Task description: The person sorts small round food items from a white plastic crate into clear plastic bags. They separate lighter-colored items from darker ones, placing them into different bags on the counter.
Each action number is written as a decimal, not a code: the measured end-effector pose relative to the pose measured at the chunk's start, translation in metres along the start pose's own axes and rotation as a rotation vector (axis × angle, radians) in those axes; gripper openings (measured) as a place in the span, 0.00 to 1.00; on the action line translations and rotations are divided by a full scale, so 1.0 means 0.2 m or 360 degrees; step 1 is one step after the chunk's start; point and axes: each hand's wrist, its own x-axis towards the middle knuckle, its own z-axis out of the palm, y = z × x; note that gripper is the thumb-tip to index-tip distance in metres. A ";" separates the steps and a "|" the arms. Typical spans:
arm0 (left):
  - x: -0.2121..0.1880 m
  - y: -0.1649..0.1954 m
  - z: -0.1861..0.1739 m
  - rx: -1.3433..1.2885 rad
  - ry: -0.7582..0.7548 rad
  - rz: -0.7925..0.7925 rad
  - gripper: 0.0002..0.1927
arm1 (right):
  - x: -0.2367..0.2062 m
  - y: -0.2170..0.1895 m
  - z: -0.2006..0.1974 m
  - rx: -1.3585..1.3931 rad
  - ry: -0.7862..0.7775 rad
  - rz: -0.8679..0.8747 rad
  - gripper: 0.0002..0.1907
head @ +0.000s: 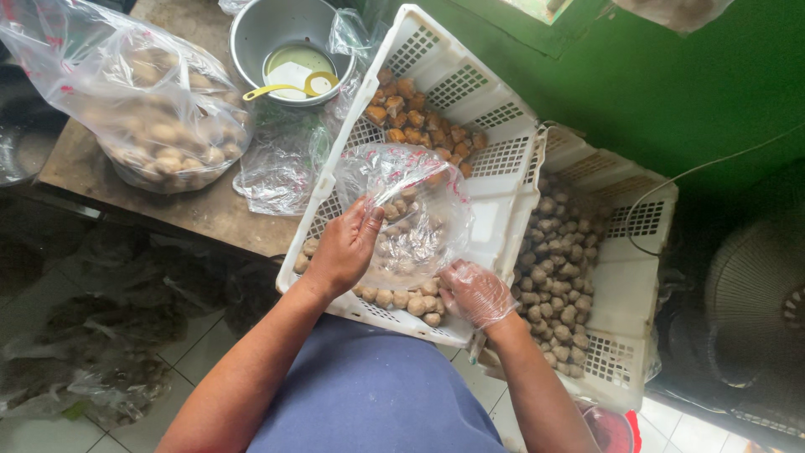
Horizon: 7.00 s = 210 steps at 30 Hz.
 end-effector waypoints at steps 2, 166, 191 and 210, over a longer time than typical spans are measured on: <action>0.00 0.00 0.00 -0.0012 -0.0001 0.0027 0.23 | -0.01 0.01 0.02 0.0004 0.0054 -0.0004 0.13; 0.09 -0.07 -0.07 -0.0458 0.0108 0.0007 0.19 | 0.59 -0.09 0.01 0.0218 0.0774 0.0489 0.65; 0.05 -0.26 0.04 -0.0847 -0.0159 -0.0266 0.16 | 0.13 -0.14 -0.09 0.0366 -0.0501 0.0007 0.14; 0.06 -0.27 0.06 -0.1214 -0.0022 -0.0598 0.16 | 0.05 -0.16 -0.05 0.0343 -0.0472 0.0040 0.16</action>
